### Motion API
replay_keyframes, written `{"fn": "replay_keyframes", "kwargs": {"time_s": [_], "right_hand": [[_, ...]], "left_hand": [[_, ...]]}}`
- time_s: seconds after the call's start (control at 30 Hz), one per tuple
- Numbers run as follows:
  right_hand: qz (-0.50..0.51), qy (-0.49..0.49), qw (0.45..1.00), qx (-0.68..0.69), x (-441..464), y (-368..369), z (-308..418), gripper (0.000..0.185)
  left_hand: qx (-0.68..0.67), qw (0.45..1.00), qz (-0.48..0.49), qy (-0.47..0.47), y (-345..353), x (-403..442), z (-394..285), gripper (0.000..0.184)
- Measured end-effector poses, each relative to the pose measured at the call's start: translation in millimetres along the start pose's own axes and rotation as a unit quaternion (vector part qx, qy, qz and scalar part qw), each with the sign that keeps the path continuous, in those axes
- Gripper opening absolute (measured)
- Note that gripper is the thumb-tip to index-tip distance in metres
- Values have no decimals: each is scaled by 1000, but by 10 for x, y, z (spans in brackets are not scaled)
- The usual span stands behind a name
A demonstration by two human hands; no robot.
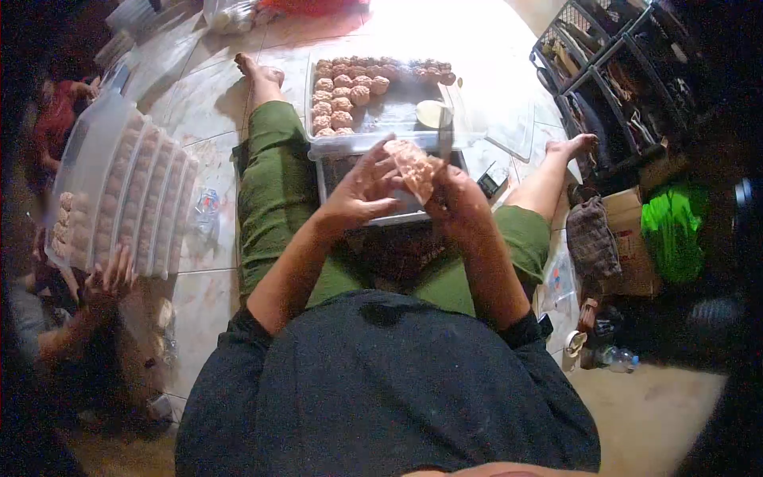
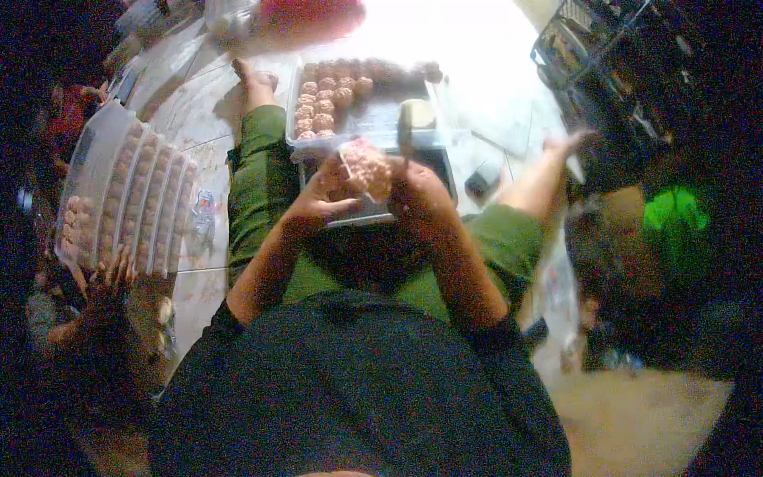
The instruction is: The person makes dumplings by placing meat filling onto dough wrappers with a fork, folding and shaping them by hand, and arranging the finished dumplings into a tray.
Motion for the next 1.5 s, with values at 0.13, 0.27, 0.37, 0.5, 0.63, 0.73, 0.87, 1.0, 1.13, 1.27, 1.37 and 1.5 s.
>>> {"fn": "replay_keyframes", "kwargs": {"time_s": [0.13,0.27,0.37,0.5,0.63,0.73,0.87,1.0,1.13,1.27,1.37,1.5], "right_hand": [[-87,68,993,-33,-10,51,-178,47],[-42,-48,997,44,48,-143,-484,45],[-105,-61,991,62,-34,75,-657,33],[-174,-304,920,-179,186,203,-876,23],[-242,-178,822,-484,1,206,-449,25],[-216,-245,878,-349,-48,178,-523,20],[-168,-281,855,-401,-51,308,-523,11],[-172,-157,921,-314,-65,288,-454,16],[-143,-248,888,-360,34,297,-613,17],[-138,-243,925,-257,102,312,-669,17],[-133,-372,875,-279,240,224,-822,17],[-133,-283,927,-206,31,406,-399,15]], "left_hand": [[-15,998,-61,-22,-14,56,110,69],[303,948,-33,96,-60,77,90,66],[417,898,-23,136,71,86,20,70],[366,920,-3,140,58,100,102,76],[316,939,-77,112,111,67,-22,73],[402,900,-95,137,146,64,-79,75],[370,913,-128,118,233,61,-31,75],[409,888,-185,102,171,26,-78,85],[345,909,-179,152,263,19,-16,86],[241,925,-250,155,382,56,-89,80],[615,754,-123,196,446,82,-254,78],[469,855,-135,174,396,11,-19,95]]}}
Point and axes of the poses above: each hand's wrist, its own x-axis towards the middle knuckle, its own y-axis out of the palm, z = x × y, the point moved 1 cm from there along x, towards the middle knuckle, and after that the axes turned 13 degrees about y, right-handed, at the moved point
